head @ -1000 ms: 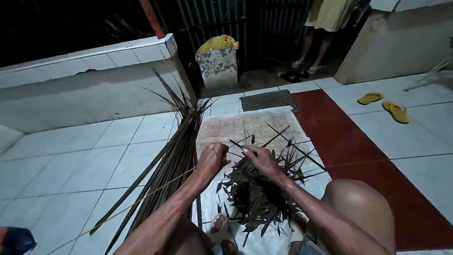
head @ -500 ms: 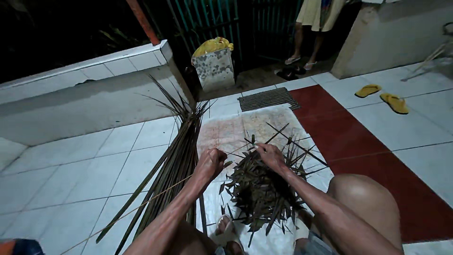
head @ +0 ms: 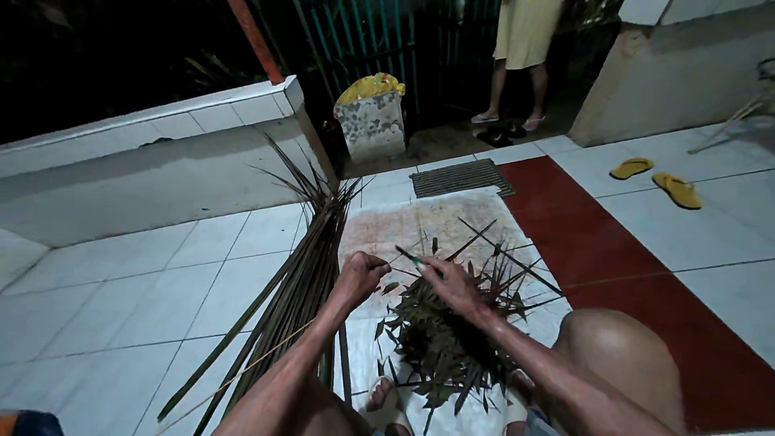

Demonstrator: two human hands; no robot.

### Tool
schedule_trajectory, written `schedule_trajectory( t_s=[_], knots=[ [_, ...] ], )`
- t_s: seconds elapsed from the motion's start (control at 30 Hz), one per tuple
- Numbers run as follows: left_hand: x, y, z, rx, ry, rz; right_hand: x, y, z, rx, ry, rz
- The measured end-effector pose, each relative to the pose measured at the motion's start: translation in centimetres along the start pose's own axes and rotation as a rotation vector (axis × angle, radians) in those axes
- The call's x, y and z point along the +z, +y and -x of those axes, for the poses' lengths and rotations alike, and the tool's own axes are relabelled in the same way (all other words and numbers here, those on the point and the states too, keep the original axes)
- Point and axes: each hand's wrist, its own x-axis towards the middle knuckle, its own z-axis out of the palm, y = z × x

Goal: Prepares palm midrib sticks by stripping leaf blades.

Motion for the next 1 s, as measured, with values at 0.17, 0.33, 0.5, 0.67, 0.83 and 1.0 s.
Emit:
schedule_trajectory(
  t_s=[0.17, 0.33, 0.5, 0.67, 0.83, 1.0],
  knots=[
    [0.2, 0.2, -0.1, -0.009, -0.014, 0.091, 0.5, 0.0, -0.1, -0.016, -0.007, -0.015],
    [0.3, -0.4, -0.1, 0.009, -0.032, 0.162, -0.3, 1.7, -0.9, 0.054, 0.056, 0.011],
    [0.4, -0.4, -0.1, 0.011, -0.042, 0.172, -0.5, 2.1, -1.5, 0.099, 0.062, 0.031],
    [0.1, -0.6, 0.4, -0.027, -0.062, 0.132, -0.6, 3.5, -2.2, 0.188, 0.102, 0.082],
    [-0.5, -1.0, 1.0, -0.062, -0.073, 0.149, -1.6, 6.1, -2.4, 0.321, 0.13, 0.118],
    [-1.1, -1.6, 1.0, -0.035, 0.016, -0.007, -2.6, 5.7, -2.1, 0.293, 0.117, 0.084]
  ],
)
